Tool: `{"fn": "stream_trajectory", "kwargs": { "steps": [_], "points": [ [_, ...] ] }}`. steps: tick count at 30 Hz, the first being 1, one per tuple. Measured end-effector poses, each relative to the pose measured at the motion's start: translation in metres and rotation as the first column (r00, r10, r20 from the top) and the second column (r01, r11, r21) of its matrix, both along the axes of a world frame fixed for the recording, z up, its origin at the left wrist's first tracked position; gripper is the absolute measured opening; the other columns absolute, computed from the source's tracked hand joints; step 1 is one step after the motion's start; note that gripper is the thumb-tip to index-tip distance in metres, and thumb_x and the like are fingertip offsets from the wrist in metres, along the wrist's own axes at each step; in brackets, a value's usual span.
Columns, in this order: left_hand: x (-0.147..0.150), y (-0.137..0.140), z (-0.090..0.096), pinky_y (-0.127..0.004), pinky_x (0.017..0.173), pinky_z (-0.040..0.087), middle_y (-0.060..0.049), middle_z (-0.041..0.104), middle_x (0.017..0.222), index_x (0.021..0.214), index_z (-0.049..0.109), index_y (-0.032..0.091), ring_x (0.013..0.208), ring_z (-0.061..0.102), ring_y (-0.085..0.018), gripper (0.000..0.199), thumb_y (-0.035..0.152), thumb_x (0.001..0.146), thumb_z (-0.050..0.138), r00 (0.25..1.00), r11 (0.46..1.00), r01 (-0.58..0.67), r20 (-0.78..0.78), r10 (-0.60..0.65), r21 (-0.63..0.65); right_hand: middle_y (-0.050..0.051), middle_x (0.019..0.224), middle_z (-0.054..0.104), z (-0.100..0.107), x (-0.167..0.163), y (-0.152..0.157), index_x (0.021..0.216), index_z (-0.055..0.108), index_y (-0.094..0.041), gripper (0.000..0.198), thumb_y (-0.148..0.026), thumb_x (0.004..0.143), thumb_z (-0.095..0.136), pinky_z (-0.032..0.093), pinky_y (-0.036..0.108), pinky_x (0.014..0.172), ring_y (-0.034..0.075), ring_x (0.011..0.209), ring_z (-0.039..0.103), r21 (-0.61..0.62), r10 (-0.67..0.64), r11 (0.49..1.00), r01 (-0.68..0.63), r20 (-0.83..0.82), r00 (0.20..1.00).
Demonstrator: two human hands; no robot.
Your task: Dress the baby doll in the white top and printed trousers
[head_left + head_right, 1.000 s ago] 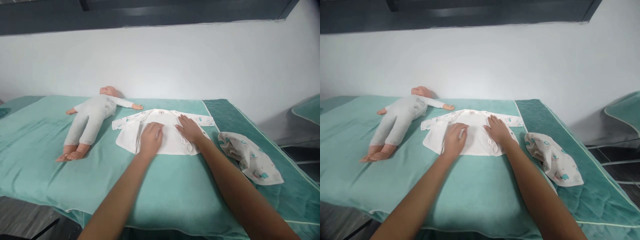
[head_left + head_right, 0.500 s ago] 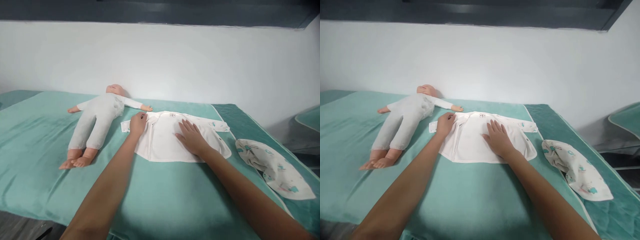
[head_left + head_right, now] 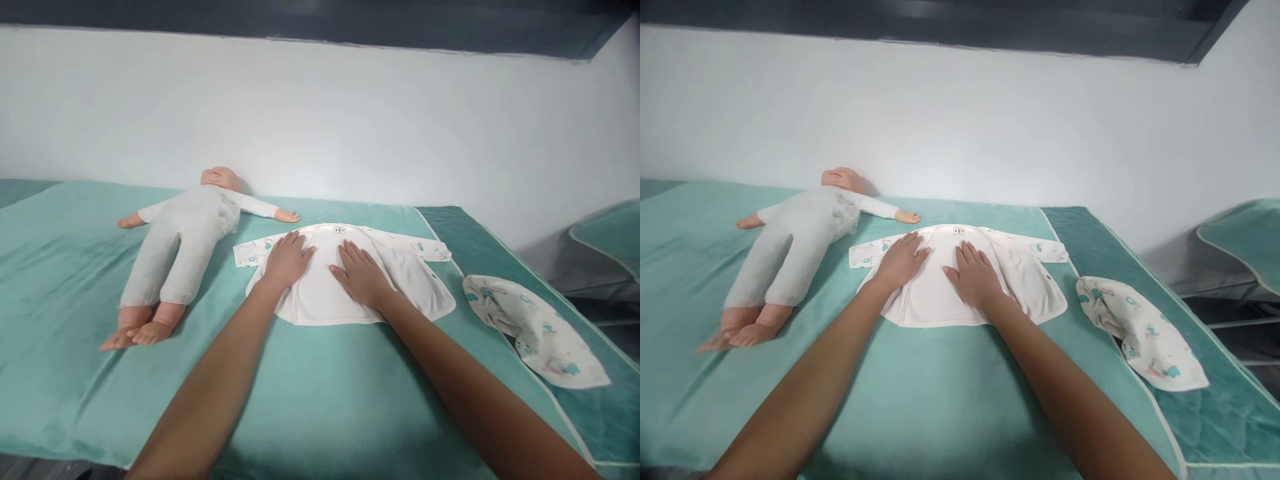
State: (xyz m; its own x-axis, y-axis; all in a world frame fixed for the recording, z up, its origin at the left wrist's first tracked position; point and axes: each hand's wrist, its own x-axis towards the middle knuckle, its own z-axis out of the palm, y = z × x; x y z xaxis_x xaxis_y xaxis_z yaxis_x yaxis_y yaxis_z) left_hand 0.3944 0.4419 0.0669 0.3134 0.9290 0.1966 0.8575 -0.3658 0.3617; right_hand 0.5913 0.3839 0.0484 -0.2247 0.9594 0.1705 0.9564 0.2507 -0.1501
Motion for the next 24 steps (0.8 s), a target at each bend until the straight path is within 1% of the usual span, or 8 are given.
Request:
{"fn": "stream_trajectory", "kwargs": {
  "steps": [3,7,10,13,16,19,21,24],
  "points": [
    [-0.004,0.0,-0.002,-0.048,0.121,0.021,-0.013,0.04,0.155,0.138,0.048,0.016,0.147,0.03,-0.025,0.048,0.041,0.1,0.034,0.999,1.0,0.005,-0.053,-0.005,-0.003,0.021,0.159,0.026,0.002,-0.005,-0.026,0.149,0.035,-0.002,0.071,-0.052,0.1,0.024,0.023,0.047,0.121,0.029,0.15,0.021,0.022,0.027,0.999,-0.027,0.005,1.0],
    [-0.009,-0.013,0.001,-0.049,0.121,0.02,-0.011,0.044,0.153,0.139,0.048,0.018,0.145,0.034,-0.024,0.047,0.039,0.099,0.037,1.0,0.998,0.02,-0.01,-0.02,0.06,0.022,0.158,0.028,0.003,-0.01,-0.073,0.149,0.037,-0.003,0.068,-0.049,0.101,0.027,0.026,0.049,0.12,0.03,0.149,0.025,0.052,0.092,0.994,-0.091,-0.02,0.996],
    [-0.013,-0.033,0.006,-0.042,0.117,0.03,-0.009,0.054,0.144,0.131,0.056,0.02,0.137,0.044,-0.022,0.04,0.036,0.097,0.042,0.991,0.99,0.047,0.121,-0.063,0.134,0.021,0.158,0.027,0.005,-0.01,-0.107,0.149,0.038,-0.006,0.066,-0.05,0.1,0.032,0.028,0.051,0.119,0.031,0.149,0.023,0.055,0.135,0.99,-0.131,-0.072,0.988],
    [-0.016,-0.06,0.012,-0.035,0.103,0.043,-0.006,0.068,0.118,0.108,0.065,0.02,0.117,0.057,-0.02,0.029,0.034,0.097,0.042,0.954,0.969,0.128,0.24,-0.178,0.209,0.019,0.16,0.025,0.015,-0.005,-0.126,0.15,0.038,-0.009,0.068,-0.053,0.098,0.038,0.026,0.052,0.121,0.03,0.15,0.019,-0.032,0.197,0.978,-0.205,-0.159,0.967],
    [-0.02,-0.089,0.016,-0.032,0.083,0.046,-0.003,0.068,0.084,0.079,0.063,0.02,0.087,0.06,-0.018,0.034,0.036,0.098,0.04,0.93,0.935,0.281,0.179,-0.321,0.217,0.011,0.159,0.031,0.03,0.005,-0.125,0.151,0.038,-0.02,0.066,-0.056,0.096,0.042,0.03,0.048,0.119,0.026,0.148,0.027,-0.183,0.176,0.95,-0.255,-0.36,0.916],
    [-0.025,-0.11,0.015,-0.031,0.07,0.04,-0.001,0.058,0.064,0.062,0.053,0.019,0.067,0.052,-0.015,0.042,0.036,0.099,0.039,0.91,0.9,0.395,0.054,-0.411,0.186,0.005,0.156,0.039,0.038,0.016,-0.106,0.148,0.041,-0.026,0.061,-0.056,0.095,0.042,0.036,0.042,0.117,0.022,0.144,0.038,-0.192,0.036,0.969,-0.157,-0.517,0.855],
    [-0.028,-0.116,0.014,-0.03,0.065,0.036,0.0,0.054,0.059,0.058,0.049,0.019,0.061,0.047,-0.014,0.045,0.035,0.099,0.039,0.912,0.896,0.402,0.007,-0.411,0.187,0.007,0.156,0.039,0.034,0.023,-0.09,0.147,0.044,-0.022,0.06,-0.054,0.096,0.04,0.033,0.041,0.119,0.022,0.144,0.037,-0.124,-0.005,0.99,-0.066,-0.502,0.865],
    [-0.031,-0.117,0.012,-0.03,0.06,0.032,0.0,0.05,0.055,0.055,0.045,0.019,0.057,0.043,-0.014,0.047,0.034,0.099,0.039,0.928,0.908,0.369,-0.025,-0.371,0.199,0.014,0.157,0.036,0.018,0.031,-0.071,0.145,0.045,-0.01,0.063,-0.051,0.099,0.034,0.027,0.045,0.121,0.026,0.147,0.031,-0.046,0.022,0.998,-0.038,-0.298,0.954]
  ]
}}
